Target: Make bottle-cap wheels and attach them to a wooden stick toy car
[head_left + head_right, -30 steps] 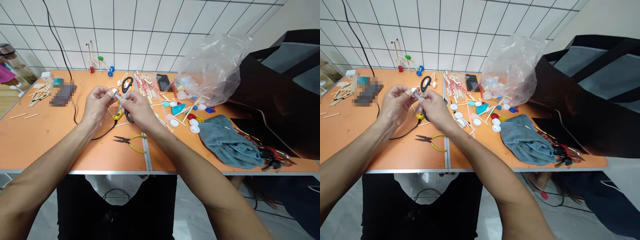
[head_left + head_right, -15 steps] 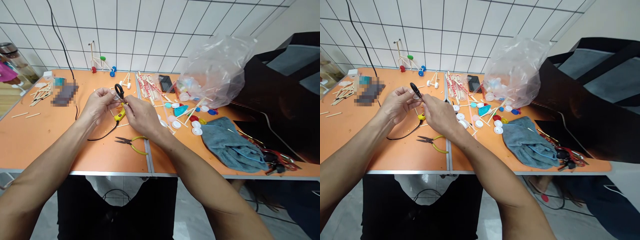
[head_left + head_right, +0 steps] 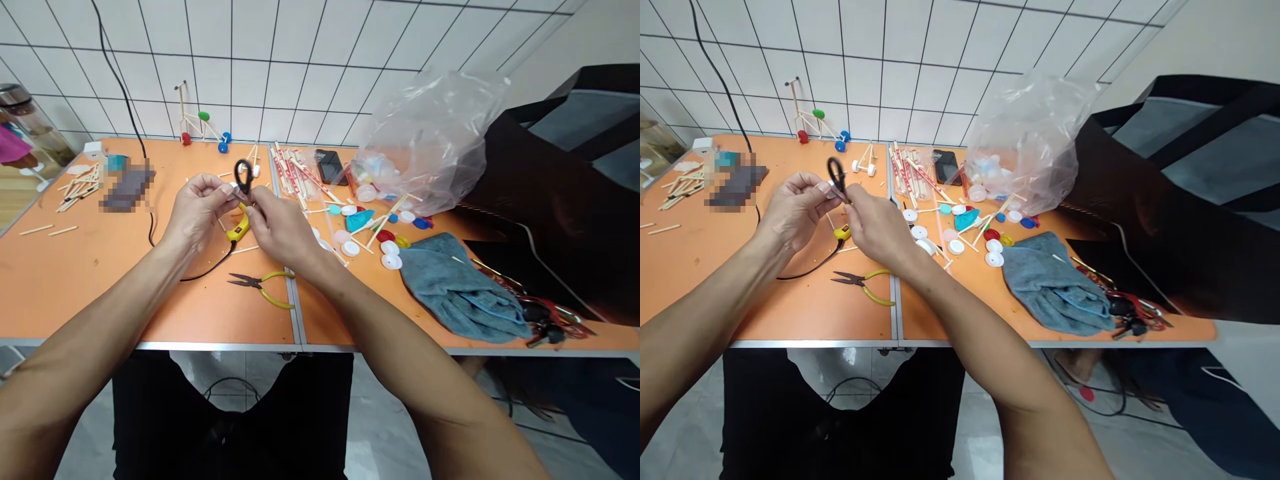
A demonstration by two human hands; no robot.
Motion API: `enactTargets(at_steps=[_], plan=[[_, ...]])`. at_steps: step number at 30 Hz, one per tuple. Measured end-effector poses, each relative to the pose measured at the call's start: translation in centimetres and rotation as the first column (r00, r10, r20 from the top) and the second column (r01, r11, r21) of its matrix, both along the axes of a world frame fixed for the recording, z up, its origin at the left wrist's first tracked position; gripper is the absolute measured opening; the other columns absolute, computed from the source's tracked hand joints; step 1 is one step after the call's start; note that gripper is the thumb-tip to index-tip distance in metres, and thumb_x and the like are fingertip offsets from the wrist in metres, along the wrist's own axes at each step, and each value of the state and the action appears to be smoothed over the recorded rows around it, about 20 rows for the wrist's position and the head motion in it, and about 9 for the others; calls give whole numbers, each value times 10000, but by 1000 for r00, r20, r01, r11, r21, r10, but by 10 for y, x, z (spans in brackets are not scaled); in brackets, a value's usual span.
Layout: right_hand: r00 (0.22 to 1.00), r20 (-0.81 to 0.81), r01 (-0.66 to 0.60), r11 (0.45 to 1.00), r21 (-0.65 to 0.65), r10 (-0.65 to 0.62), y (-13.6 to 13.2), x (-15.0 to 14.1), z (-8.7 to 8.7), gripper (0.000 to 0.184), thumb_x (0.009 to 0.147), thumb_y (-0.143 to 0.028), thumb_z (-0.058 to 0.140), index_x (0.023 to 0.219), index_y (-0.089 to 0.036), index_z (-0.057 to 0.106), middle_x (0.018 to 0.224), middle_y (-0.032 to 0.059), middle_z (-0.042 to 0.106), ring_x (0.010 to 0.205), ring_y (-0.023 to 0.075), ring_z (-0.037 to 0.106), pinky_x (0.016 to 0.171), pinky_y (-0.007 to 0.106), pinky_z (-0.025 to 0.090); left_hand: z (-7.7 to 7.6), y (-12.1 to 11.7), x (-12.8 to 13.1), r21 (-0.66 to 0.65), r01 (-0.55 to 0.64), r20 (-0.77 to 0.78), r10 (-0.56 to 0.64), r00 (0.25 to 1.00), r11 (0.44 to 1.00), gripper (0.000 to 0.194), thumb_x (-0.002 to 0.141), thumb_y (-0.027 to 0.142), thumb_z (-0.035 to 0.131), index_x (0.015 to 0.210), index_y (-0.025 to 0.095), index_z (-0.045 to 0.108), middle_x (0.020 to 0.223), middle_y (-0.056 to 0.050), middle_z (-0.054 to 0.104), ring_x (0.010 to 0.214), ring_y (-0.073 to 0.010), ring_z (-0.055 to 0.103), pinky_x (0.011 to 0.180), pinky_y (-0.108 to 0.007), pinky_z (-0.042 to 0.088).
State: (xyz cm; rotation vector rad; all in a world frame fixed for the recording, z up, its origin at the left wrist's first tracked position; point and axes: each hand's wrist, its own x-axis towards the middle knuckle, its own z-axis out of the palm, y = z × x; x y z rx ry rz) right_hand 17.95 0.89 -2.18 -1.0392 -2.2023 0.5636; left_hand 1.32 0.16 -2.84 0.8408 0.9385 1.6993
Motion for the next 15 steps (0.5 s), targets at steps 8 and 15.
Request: enactTargets(at_steps=[8,15], plan=[[946,311,20,974,226,-92,-4,1,5,330,1103,-229,384,1295,-197,651,1056,96,805,857,257,692,698,341,343,3,2,-5,-73,35,42,-32,999,997,297,828,67,889,707,193,649,731,6,767,715,-114,760,744,-214,659],[959,263,51,980,195,-103,-9,3,10,271,1067,-253,413,1156,-209,665,979,84,790,790,240,639,677,347,291,3,10,-15,-108,-51,146,66,987,993,307,900,82,857,726,206,637,763,17,763,743,-111,775,834,-221,692]])
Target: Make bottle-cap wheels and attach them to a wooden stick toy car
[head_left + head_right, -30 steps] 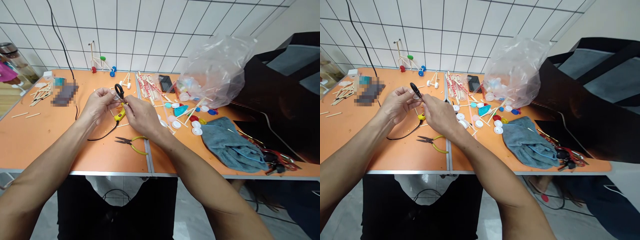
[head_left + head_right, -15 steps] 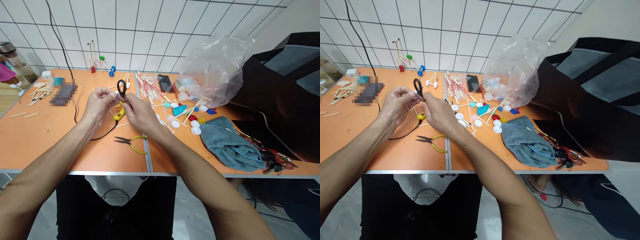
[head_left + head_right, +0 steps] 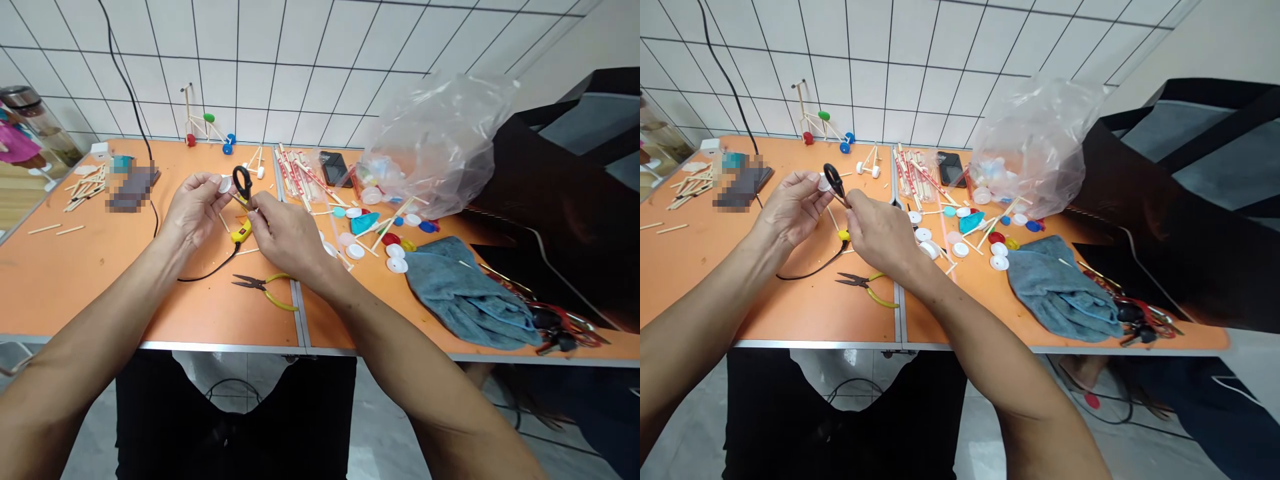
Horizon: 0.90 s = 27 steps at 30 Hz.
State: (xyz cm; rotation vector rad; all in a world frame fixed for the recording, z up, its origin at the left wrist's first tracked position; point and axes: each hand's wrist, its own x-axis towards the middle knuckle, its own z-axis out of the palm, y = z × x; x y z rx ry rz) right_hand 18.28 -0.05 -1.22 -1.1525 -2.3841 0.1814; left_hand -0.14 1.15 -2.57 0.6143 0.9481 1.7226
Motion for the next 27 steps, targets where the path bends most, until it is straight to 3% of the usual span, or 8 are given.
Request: enactTargets(at_steps=[5,9,18,27], plan=[[990,-141,-16,1000,1,16,1,2,-1,248,1056,-275,445,1136,-218,673,886,55,746,762,228,616,695,345,336,3,2,0,-27,-12,55,14,998,1000,245,951,196,866,807,205,669,893,-29,804,998,-176,846,969,-242,699],[982,-189,-22,1000,11,23,1,1,-2,216,1056,-277,465,1103,-221,668,894,49,744,779,223,626,708,341,362,4,0,3,-54,9,84,-5,996,999,201,972,224,856,854,188,697,922,-49,810,1055,-194,851,976,-234,698],[990,-140,-1,1000,20,4,0,-1,0,238,1073,-255,440,1127,-215,668,923,55,759,766,215,625,683,343,307,8,-6,9,-70,38,103,-31,994,997,207,1026,130,746,832,178,693,875,-37,818,951,-154,856,927,-208,695],[996,-94,3,1000,16,-1,0,0,3,218,1082,-257,445,1117,-221,657,991,77,788,803,236,664,672,347,284,6,-7,9,-48,78,42,-76,996,996,244,953,166,856,787,195,678,829,-15,809,828,-145,838,849,-220,701]])
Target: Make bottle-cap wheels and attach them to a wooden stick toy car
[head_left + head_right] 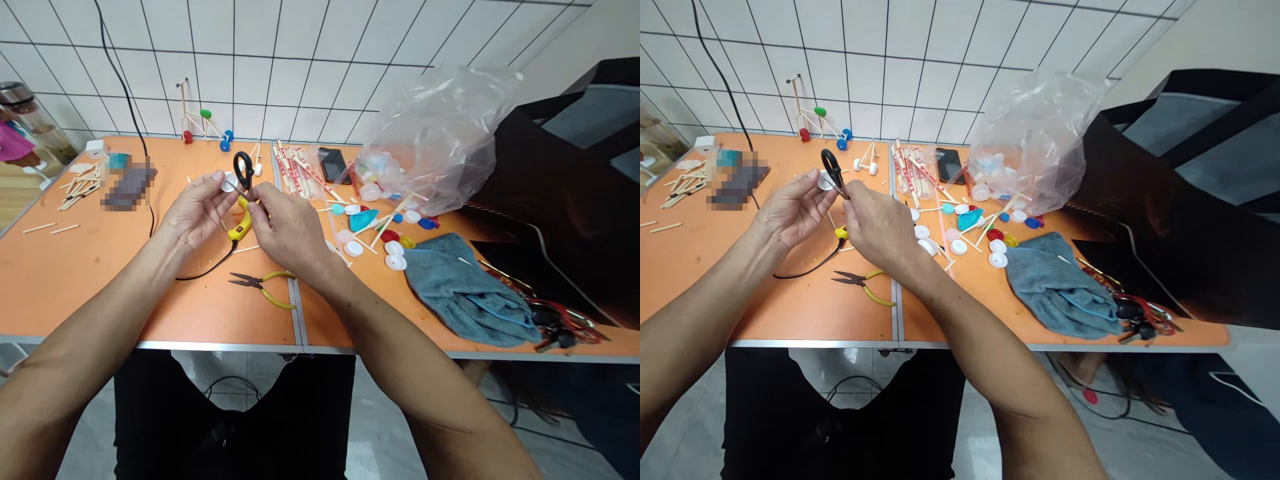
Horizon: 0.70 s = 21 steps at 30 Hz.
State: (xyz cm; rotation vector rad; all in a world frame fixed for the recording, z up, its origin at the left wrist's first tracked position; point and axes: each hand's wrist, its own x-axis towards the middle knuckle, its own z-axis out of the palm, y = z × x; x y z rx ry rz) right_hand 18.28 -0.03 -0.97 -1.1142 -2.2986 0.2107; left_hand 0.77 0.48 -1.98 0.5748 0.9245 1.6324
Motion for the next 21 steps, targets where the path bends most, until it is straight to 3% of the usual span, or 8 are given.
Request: enactTargets(at_steps=[8,13,16,21], plan=[[998,-53,-17,1000,-17,16,0,1,-1,223,1078,-260,448,1118,-220,664,983,69,768,795,229,641,690,335,330,0,-1,-1,42,11,-98,-6,995,999,272,882,224,935,786,206,680,768,16,774,668,-99,767,701,-163,644],[982,-189,-34,997,-68,21,0,1,2,159,1043,-242,487,1024,-222,644,853,29,704,729,201,584,695,341,355,6,-5,0,67,31,-109,-24,994,997,245,978,220,800,777,203,662,793,-6,783,656,-107,759,694,-185,640],[952,-306,-76,987,-145,28,0,0,5,108,1017,-236,523,936,-243,594,772,-6,654,707,186,573,693,329,385,10,-6,-1,70,56,-108,-48,993,996,223,976,152,765,784,198,660,832,-14,789,669,-104,759,719,-196,647],[882,-471,-192,927,-323,18,4,1,8,110,1016,-272,552,908,-254,544,727,-30,621,694,176,595,677,307,428,10,-6,-3,59,65,-134,-56,989,996,253,923,182,877,794,214,661,955,-31,832,740,-120,782,767,-230,675]])
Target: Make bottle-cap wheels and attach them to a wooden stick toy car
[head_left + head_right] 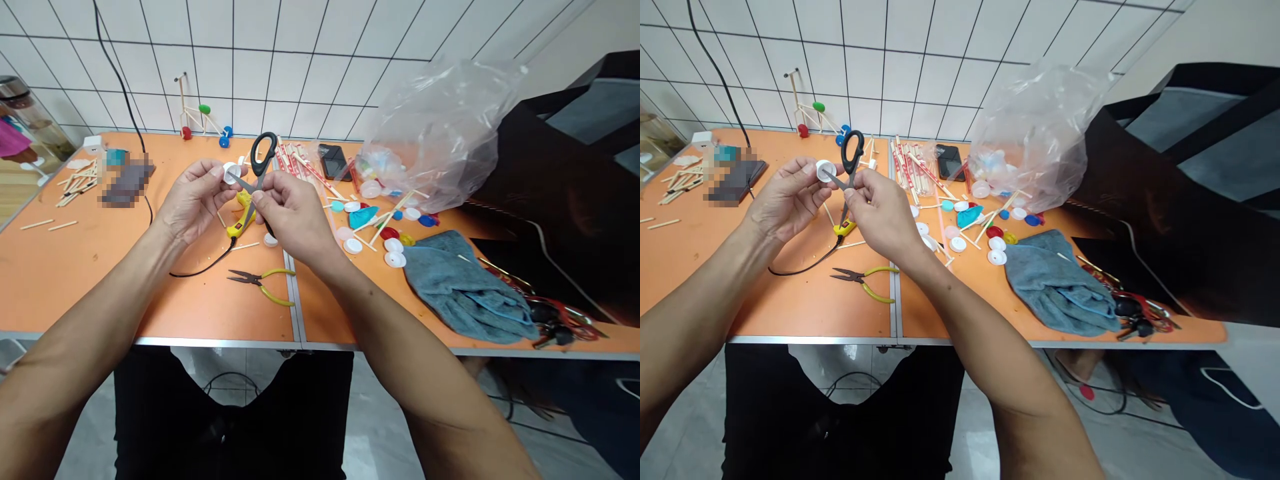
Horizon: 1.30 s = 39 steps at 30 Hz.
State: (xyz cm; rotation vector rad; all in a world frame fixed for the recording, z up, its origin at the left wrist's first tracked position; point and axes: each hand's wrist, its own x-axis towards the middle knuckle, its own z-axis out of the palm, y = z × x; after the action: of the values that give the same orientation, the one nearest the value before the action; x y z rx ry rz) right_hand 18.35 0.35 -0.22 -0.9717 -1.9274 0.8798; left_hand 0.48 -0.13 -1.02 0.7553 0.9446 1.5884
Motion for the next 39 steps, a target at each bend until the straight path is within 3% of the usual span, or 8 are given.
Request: enactTargets(at_steps=[8,12,18,22,27,31,36,39], plan=[[851,468,-10,884,468,-238,-4,5,-5,261,1071,-197,483,1160,-230,726,1029,70,784,798,209,638,656,351,277,-6,5,0,-24,-50,-43,49,998,998,267,851,126,916,829,222,668,722,38,770,612,-90,731,643,-162,621],[786,552,-57,855,515,-280,-7,2,-5,328,1055,-139,449,1181,-228,738,1009,80,789,742,197,612,638,374,205,-7,5,1,-18,-82,-50,81,995,996,287,814,152,940,814,222,662,724,43,767,645,-106,751,645,-180,611],[991,129,17,995,97,-29,-3,-10,-8,128,1046,-261,525,925,-249,566,780,10,670,651,170,540,642,312,339,-7,0,6,58,-129,-60,132,989,990,272,801,79,915,819,217,682,686,42,736,689,-128,756,729,-226,611],[993,-83,-95,975,-201,79,4,-12,-10,166,1040,-307,510,883,-271,469,728,-15,643,559,143,473,585,288,344,-8,2,6,94,-134,-72,141,987,987,307,759,89,940,816,209,664,705,47,738,712,-114,751,719,-203,589],[880,434,14,923,384,-194,1,-4,-12,170,1051,-206,499,1046,-214,668,942,55,758,764,190,626,646,319,281,-11,6,6,61,-141,-74,145,987,988,334,727,102,941,748,201,623,643,46,701,609,-103,693,641,-204,570],[766,576,-41,872,488,-287,-7,-6,-14,277,1061,-148,446,1146,-210,702,1000,72,778,758,194,622,638,345,255,-12,6,5,49,-154,-82,158,984,987,317,738,90,911,732,196,611,681,41,712,643,-104,718,623,-190,547],[1000,10,-18,999,33,18,4,-14,-20,120,1027,-271,568,910,-242,563,721,-19,640,634,148,543,606,263,362,-14,6,4,111,-141,-102,152,983,984,379,743,147,982,788,214,612,658,59,691,639,-116,712,685,-228,593],[952,-285,-203,926,-319,111,13,-14,-20,226,1012,-349,613,847,-259,488,674,-45,614,494,99,378,503,241,291,-16,7,4,138,-136,-86,148,985,981,366,752,153,984,818,215,630,688,55,717,691,-118,740,701,-217,599]])
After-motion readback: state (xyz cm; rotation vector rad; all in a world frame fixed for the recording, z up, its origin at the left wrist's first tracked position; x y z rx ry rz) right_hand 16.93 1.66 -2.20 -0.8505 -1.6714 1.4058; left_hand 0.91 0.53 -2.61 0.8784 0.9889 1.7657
